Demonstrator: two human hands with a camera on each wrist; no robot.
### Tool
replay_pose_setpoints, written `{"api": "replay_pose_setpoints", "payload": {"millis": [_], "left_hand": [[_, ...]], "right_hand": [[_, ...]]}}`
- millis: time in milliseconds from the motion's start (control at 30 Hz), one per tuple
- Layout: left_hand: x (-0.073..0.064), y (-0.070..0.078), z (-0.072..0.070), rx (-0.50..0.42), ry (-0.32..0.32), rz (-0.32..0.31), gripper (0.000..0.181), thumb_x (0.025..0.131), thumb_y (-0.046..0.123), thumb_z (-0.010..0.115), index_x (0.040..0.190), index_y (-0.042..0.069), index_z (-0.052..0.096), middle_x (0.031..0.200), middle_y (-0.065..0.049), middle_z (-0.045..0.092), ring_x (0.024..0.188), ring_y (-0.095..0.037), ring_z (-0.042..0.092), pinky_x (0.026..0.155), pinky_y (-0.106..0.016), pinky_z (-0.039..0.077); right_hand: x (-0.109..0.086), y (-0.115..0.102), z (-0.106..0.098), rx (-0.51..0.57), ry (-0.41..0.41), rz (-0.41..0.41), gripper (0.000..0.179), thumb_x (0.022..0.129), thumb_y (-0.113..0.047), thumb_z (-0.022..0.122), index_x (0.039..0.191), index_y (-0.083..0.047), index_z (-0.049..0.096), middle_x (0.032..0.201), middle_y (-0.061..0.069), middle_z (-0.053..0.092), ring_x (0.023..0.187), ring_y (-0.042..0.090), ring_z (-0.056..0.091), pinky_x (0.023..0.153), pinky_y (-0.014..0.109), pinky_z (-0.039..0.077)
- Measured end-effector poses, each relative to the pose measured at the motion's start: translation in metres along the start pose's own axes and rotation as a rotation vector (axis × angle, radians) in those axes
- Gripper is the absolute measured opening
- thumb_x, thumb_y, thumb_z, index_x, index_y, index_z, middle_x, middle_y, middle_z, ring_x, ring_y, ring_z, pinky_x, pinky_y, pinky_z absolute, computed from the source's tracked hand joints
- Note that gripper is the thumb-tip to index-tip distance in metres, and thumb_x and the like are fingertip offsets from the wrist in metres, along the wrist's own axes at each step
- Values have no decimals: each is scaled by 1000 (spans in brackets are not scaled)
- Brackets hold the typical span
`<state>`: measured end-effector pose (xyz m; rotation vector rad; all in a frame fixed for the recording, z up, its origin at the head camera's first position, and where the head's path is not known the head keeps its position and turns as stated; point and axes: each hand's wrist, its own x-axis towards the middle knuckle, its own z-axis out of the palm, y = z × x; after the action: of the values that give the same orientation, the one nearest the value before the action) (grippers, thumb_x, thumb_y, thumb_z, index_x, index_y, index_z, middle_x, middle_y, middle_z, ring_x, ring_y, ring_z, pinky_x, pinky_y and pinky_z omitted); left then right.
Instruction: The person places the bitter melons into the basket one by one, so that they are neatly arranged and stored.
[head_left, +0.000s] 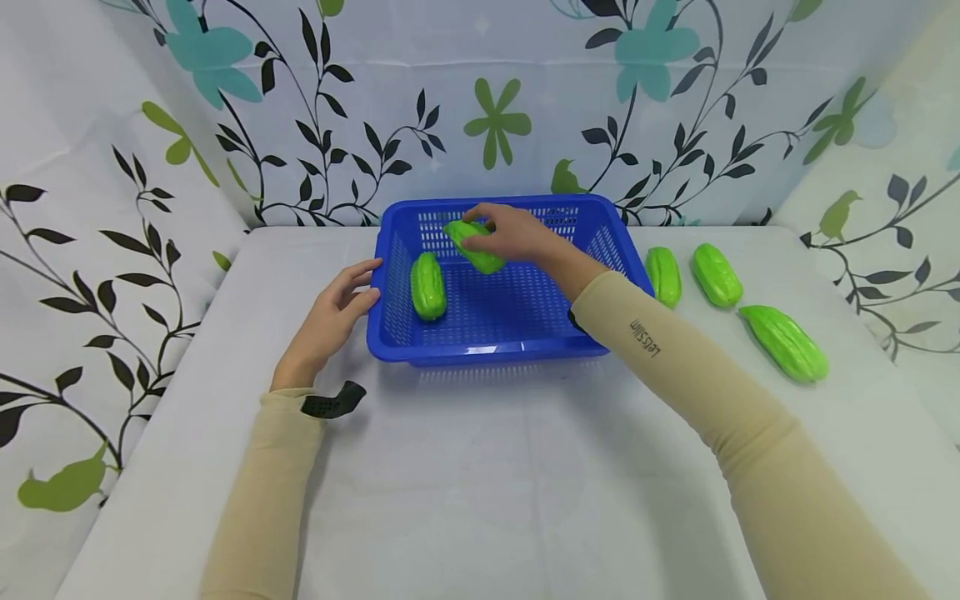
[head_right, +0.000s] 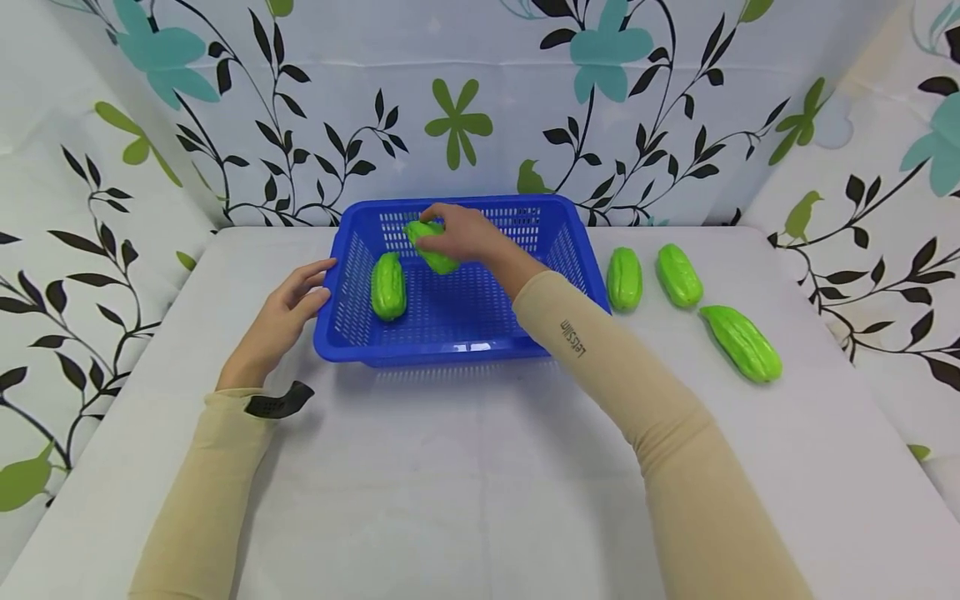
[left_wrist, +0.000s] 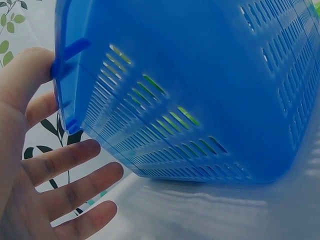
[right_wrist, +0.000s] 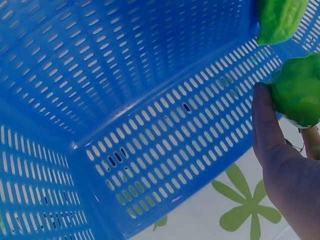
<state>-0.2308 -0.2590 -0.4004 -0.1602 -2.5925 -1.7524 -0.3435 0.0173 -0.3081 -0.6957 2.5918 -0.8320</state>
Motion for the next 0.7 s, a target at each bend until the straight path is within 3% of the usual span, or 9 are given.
{"api": "replay_pose_setpoints", "payload": {"millis": [233,467,700], "left_hand": [[0,-2,-1,-26,-20,31,55,100,38,54,151,25,37,151,-13,38,132,-31,46,106,-53,39],[-1,-1,-1,-25,-24,21,54,100,38,54,150,26,37,150,-11,39,132,-30,46,107,-50,40],[-11,24,-1,-2,-30,9,53,102,32,51,152,19,35,150,-17,37,133,-34,44,107,-52,39]], "right_hand": [[7,3,10,-73,-52,-23,51,97,-36,60,143,-16,48,144,13,48,130,30,47,101,43,45],[15,6,20,-120,-82,-12,52,97,-37,59,143,-15,47,143,13,49,129,29,47,104,44,42],[21,6,26,-150,-80,-27,52,98,-36,57,143,-13,48,147,11,45,132,29,44,108,44,38]]}}
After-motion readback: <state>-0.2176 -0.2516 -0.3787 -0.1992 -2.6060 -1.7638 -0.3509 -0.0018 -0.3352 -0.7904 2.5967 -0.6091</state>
